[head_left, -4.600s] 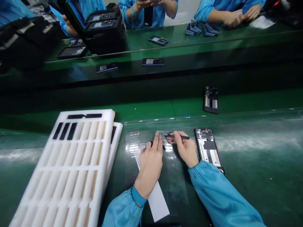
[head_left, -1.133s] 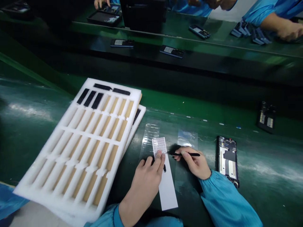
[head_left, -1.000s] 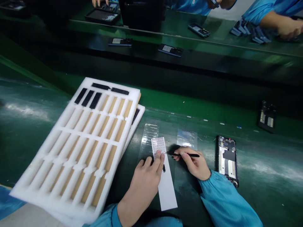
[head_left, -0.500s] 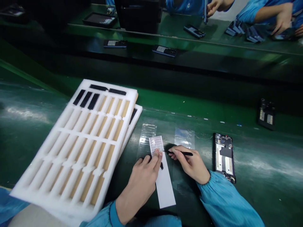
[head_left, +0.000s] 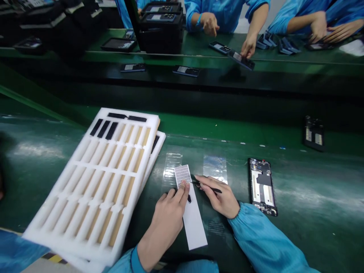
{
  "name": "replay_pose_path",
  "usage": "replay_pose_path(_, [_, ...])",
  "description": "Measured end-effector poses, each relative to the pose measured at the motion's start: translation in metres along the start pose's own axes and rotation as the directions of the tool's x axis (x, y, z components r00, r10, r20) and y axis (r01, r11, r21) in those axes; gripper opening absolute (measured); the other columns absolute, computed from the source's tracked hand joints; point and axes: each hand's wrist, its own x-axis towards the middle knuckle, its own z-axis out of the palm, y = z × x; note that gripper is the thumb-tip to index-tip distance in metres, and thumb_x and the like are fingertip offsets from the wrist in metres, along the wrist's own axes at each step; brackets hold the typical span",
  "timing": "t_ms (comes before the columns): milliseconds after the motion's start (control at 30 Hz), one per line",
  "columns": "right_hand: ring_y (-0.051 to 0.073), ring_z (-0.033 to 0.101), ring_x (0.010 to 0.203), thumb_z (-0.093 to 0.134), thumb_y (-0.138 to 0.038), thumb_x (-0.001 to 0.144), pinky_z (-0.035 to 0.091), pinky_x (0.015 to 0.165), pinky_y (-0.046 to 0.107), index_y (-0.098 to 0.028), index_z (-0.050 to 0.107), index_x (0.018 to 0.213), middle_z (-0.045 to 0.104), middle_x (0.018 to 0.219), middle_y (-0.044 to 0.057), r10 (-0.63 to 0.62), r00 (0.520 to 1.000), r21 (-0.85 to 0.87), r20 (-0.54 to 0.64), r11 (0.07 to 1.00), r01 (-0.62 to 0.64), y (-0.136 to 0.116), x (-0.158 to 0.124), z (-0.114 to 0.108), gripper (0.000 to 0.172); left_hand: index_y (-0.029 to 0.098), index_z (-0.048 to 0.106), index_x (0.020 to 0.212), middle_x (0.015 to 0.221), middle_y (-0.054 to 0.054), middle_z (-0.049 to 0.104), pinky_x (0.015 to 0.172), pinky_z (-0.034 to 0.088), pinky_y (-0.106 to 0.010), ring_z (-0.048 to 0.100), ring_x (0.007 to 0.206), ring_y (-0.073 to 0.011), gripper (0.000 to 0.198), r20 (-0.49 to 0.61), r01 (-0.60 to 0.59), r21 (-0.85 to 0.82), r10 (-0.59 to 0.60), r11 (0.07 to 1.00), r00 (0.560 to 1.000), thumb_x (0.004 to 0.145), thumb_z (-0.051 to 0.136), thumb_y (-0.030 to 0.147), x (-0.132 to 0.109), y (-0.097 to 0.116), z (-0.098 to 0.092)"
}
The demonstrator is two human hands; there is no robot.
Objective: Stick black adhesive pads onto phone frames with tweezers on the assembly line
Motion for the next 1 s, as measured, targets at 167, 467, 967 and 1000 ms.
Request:
replay_pose_path(167, [0.018, 0.071, 0.082, 0.051, -0.014, 0.098, 0.059, 0.075, 0.030, -0.021, 0.070, 0.110, 0.077, 0.094, 0.006, -0.047, 0.999, 0.040, 0.016, 0.998, 0.046, 0.004, 0.001, -0.002, 0.023, 0.010, 0.048, 0.147, 0.149, -0.008, 0.053, 0.078, 0.060, -0.035, 0.064, 0.096, -0.0224, 0.073, 0.016, 0.003, -0.005, -0.003, 1.000, 1.000, 0.077, 0.039, -0.008, 0.000, 0.001, -0.001])
replay_pose_path(467, [0.016, 0.071, 0.083, 0.050, -0.016, 0.100, 0.058, 0.076, 0.028, -0.021, 0.069, 0.107, 0.075, 0.092, 0.006, 0.007, 0.992, 0.120, 0.124, 0.993, -0.022, 0.007, 0.010, -0.013, 0.020, 0.010, 0.045, 0.149, 0.150, -0.010, 0.051, 0.078, 0.060, -0.034, 0.064, 0.095, -0.0220, 0.075, 0.066, -0.006, -0.001, 0.006, 1.000, 0.998, 0.076, 0.040, -0.007, 0.000, -0.001, 0.001])
replay_pose_path(967, [0.014, 0.075, 0.080, 0.049, -0.025, 0.102, 0.063, 0.077, 0.026, -0.024, 0.060, 0.139, 0.077, 0.109, 0.006, 0.238, 0.957, 0.199, 0.167, 0.942, -0.269, 0.010, 0.013, -0.009, 0.038, 0.007, 0.052, 0.143, 0.144, -0.013, 0.057, 0.070, 0.060, -0.035, 0.064, 0.088, -0.0214, 0.068, -0.019, -0.014, -0.027, 0.013, 1.000, 1.000, 0.078, 0.039, -0.007, 0.000, 0.000, 0.001])
replay_pose_path(1000, [0.014, 0.075, 0.078, 0.050, -0.025, 0.102, 0.063, 0.077, 0.026, -0.025, 0.059, 0.141, 0.077, 0.107, 0.006, 0.245, 0.960, 0.216, 0.132, 0.939, -0.269, 0.009, 0.010, -0.006, 0.040, 0.008, 0.052, 0.143, 0.144, -0.012, 0.058, 0.070, 0.060, -0.034, 0.064, 0.088, -0.0213, 0.068, -0.021, -0.010, -0.020, 0.010, 1.000, 1.000, 0.078, 0.039, -0.007, 0.001, 0.001, 0.000])
